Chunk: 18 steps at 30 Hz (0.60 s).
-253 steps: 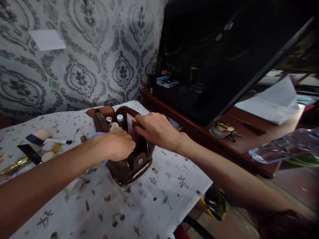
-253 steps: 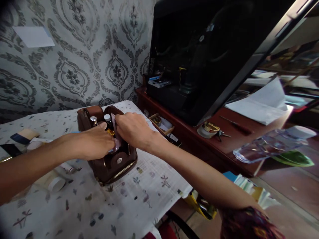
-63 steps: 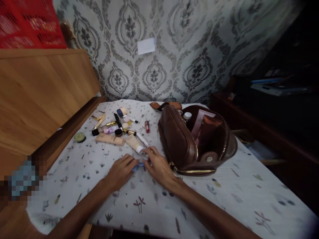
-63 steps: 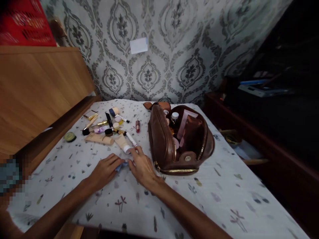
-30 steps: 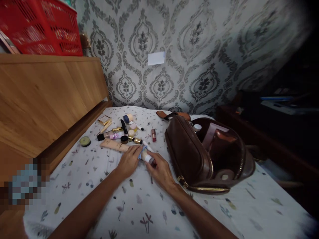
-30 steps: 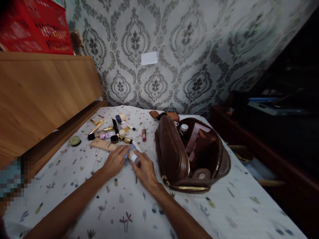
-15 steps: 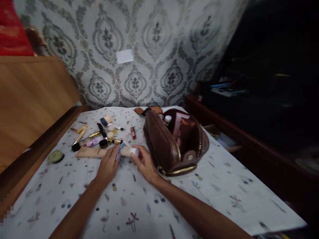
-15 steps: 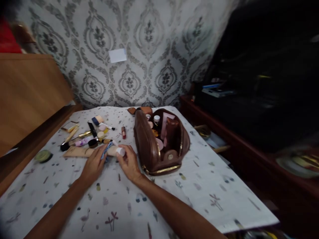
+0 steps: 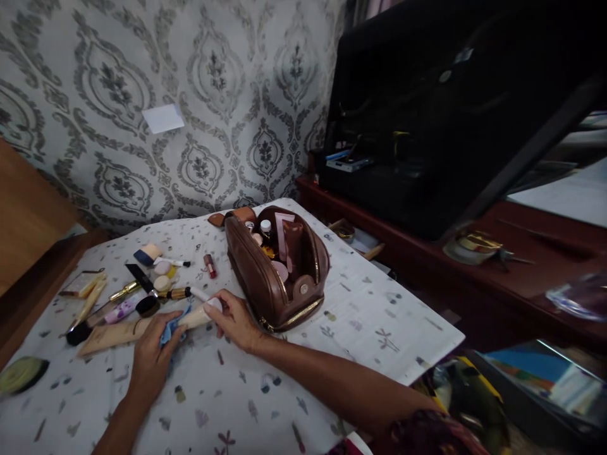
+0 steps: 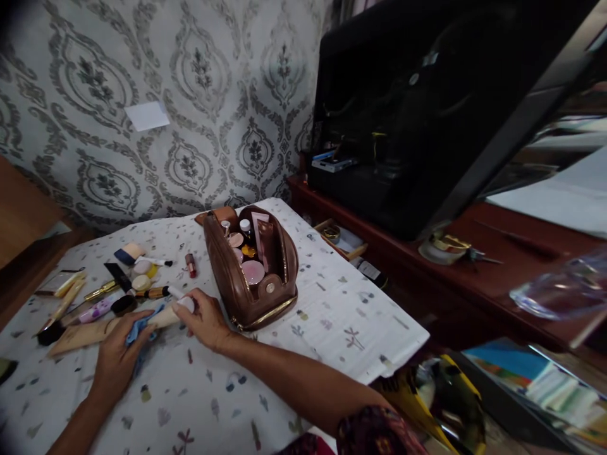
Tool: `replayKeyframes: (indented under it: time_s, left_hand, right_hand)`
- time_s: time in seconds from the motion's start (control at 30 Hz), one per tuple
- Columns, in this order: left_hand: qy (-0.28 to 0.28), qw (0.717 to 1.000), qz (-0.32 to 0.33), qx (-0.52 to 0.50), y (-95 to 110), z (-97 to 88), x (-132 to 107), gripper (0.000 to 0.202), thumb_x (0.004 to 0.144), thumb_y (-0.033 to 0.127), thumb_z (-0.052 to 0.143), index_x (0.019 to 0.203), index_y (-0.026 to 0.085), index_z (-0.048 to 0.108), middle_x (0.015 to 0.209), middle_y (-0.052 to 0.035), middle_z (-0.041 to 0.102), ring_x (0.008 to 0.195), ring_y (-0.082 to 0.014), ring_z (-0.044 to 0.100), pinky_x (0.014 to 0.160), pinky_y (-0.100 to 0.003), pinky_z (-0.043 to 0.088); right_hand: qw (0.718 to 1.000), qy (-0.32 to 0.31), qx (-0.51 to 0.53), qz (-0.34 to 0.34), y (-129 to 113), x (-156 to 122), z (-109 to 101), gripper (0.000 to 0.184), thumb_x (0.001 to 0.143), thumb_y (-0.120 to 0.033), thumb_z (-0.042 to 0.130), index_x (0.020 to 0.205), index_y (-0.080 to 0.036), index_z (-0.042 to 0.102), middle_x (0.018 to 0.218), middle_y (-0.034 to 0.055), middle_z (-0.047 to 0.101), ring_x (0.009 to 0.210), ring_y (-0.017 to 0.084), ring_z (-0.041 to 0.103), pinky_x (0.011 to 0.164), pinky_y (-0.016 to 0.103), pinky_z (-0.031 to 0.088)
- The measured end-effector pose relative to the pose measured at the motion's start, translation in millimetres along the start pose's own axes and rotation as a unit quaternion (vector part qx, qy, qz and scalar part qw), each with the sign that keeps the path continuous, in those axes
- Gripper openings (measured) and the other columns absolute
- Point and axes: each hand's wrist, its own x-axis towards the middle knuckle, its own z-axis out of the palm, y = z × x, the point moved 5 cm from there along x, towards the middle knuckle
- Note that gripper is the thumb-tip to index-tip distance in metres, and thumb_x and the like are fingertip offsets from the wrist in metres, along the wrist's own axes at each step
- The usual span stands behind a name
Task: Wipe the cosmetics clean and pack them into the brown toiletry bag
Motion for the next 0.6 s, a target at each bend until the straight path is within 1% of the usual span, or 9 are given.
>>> replayKeyframes:
  time_s: [0.07,0.2,0.23,0.3,0.37,0.47,0.53,0.6]
  left_hand:
    - [0.009,1.0,-0.02,-0.008,-0.7,0.1,0.6,0.032,0.089,0.049,0.056,0.098,0.021,0.067,0.09,-0.0034,0.07,0.084,-0.0215,0.063,0.076,-0.031,0.051]
    - [0.03,0.994,-0.09,-0.058,-4.0,2.8,-0.3,0.033,0.085,0.051,0.056,0.087,0.02,0.067,0.08,-0.0013,0.068,0.074,-0.0189,0.061,0.068,-0.027,0.05]
    - [0.027,0.991,-0.106,-0.074,-4.1,4.1,-0.8,0.033,0.085,0.051,0.056,0.084,0.02,0.066,0.077,-0.0007,0.067,0.071,-0.0181,0.06,0.066,-0.026,0.049]
    - [0.022,0.987,-0.13,-0.096,-3.1,5.5,-1.7,0.032,0.085,0.05,0.055,0.082,0.019,0.066,0.074,0.0001,0.065,0.069,-0.0168,0.058,0.063,-0.025,0.047]
    - [0.021,0.984,-0.142,-0.104,-1.0,5.0,-2.6,0.032,0.086,0.049,0.054,0.081,0.019,0.065,0.072,0.0007,0.062,0.067,-0.0157,0.056,0.061,-0.023,0.045]
    - [0.021,0.984,-0.144,-0.107,1.6,3.1,-3.7,0.034,0.089,0.049,0.051,0.078,0.019,0.065,0.067,0.0015,0.058,0.063,-0.0145,0.052,0.057,-0.023,0.042]
    - [0.02,0.984,-0.141,-0.109,1.6,2.9,-4.3,0.035,0.089,0.049,0.05,0.077,0.019,0.064,0.066,0.0016,0.057,0.063,-0.0145,0.051,0.058,-0.023,0.042]
    - [0.02,0.984,-0.138,-0.107,0.7,3.7,-4.4,0.035,0.089,0.05,0.05,0.078,0.019,0.064,0.068,0.0011,0.058,0.066,-0.0152,0.054,0.062,-0.023,0.045]
  right_hand:
    - [0.999,-0.013,0.036,-0.004,3.3,3.5,2.4,0.031,0.083,-0.048,0.063,0.086,-0.02,0.052,0.061,-0.0082,0.049,0.043,0.006,0.046,0.037,0.015,0.034]
    - [0.988,-0.061,0.139,0.014,10.0,9.7,11.1,0.049,0.064,-0.05,0.08,0.089,-0.021,0.049,0.068,-0.0085,0.055,0.045,0.006,0.047,0.039,0.018,0.043]
    - [0.985,-0.068,0.156,0.024,10.9,10.4,12.7,0.052,0.063,-0.05,0.081,0.091,-0.021,0.048,0.069,-0.0085,0.056,0.044,0.006,0.047,0.038,0.018,0.043]
    - [0.982,-0.079,0.168,0.047,11.3,10.8,14.5,0.053,0.062,-0.05,0.082,0.091,-0.021,0.05,0.07,-0.0076,0.059,0.042,0.005,0.048,0.037,0.018,0.039]
    - [0.98,-0.085,0.166,0.066,10.2,10.1,14.9,0.052,0.062,-0.05,0.084,0.09,-0.019,0.053,0.069,-0.0067,0.059,0.041,0.005,0.049,0.036,0.017,0.035]
    - [0.978,-0.089,0.169,0.081,8.2,8.2,15.3,0.053,0.059,-0.051,0.086,0.087,-0.018,0.057,0.069,-0.0054,0.06,0.043,0.005,0.05,0.037,0.018,0.034]
    - [0.978,-0.091,0.168,0.085,9.0,7.6,16.3,0.054,0.058,-0.052,0.086,0.088,-0.016,0.059,0.072,-0.0038,0.061,0.046,0.006,0.051,0.037,0.017,0.034]
    - [0.978,-0.086,0.17,0.083,11.5,8.3,17.0,0.058,0.057,-0.054,0.086,0.091,-0.016,0.06,0.077,-0.0018,0.063,0.054,0.008,0.054,0.039,0.017,0.036]
